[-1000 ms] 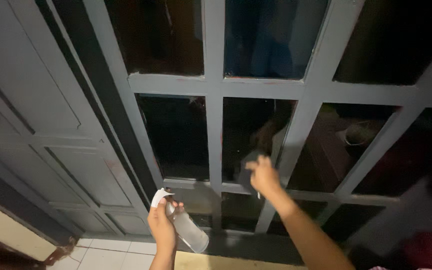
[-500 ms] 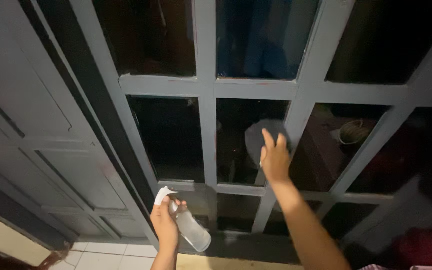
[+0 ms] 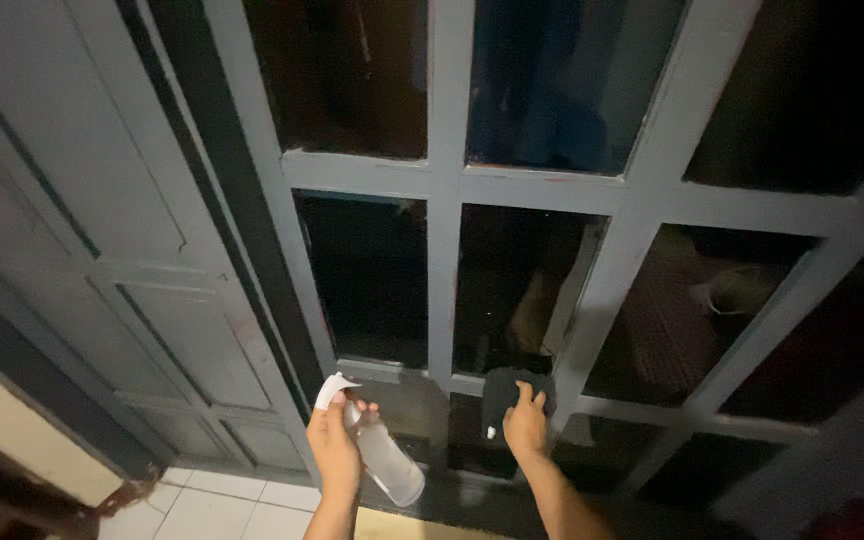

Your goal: The person cleans glass panes on a door by spraying them with a liquid and wiping them with a cloth.

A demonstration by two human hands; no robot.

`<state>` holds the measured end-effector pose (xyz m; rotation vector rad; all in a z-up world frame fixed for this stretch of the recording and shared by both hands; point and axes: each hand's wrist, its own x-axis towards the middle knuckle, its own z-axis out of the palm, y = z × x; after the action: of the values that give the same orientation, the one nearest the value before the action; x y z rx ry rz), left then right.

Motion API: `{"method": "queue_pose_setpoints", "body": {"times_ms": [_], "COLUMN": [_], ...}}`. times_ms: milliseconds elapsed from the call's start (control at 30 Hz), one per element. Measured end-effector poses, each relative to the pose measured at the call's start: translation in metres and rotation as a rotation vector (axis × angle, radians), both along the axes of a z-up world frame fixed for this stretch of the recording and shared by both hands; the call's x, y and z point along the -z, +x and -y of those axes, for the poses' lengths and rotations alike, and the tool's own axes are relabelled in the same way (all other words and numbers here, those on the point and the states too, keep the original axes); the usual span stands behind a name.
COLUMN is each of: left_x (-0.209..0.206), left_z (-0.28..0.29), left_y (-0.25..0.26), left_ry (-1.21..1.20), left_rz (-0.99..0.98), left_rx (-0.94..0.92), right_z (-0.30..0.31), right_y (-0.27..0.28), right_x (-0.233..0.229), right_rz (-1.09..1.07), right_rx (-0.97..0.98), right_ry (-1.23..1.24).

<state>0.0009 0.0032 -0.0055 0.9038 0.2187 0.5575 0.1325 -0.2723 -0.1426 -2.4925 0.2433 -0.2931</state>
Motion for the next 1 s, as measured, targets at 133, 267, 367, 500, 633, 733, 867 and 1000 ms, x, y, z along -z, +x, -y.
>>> {"method": "queue_pose_setpoints", "body": {"times_ms": [133, 267, 367, 500, 633, 733, 867, 1000], "left_x": [0.002, -0.001, -0.008, -0.016, -0.022, -0.029, -0.040, -0.053], "left_z": [0.000, 0.007, 0.014, 0.019, 0.013, 0.013, 0.014, 0.005], "left_y": [0.003, 0.005, 0.005, 0.004, 0.002, 0.000, -0.008, -0.001], "left_ry": [0.011, 0.051, 0.048, 0.066, 0.067, 0.058, 0.105, 0.161], "left_rz": [0.043, 0.054, 0.020, 0.041, 0.059, 0.086, 0.100, 0.141], "left_rx": [0.000, -0.017, 0.011, 0.006, -0.038, -0.054, -0.064, -0.075], "right_z": [-0.009, -0.019, -0.030, -0.065, -0.071, -0.074, -0.079, -0.081], "right_y": [0.016, 0.024, 0.021, 0.018, 0.026, 0.030, 0.028, 0.028], "right_x": [0.022, 0.027, 0.027, 0.023, 0.022, 0.026, 0.033, 0.035], "right_rz": [0.000, 0.003, 0.014, -0.149, -0.170, -0.145, -0.178, -0.138], "right_rx": [0.019, -0.120, -0.350, -0.427, -0.476, -0.474, -0.477, -0.481], "right_ry": [0.050, -0.012, -0.140, -0.358, -0.455, -0.542, -0.719, -0.746]}}
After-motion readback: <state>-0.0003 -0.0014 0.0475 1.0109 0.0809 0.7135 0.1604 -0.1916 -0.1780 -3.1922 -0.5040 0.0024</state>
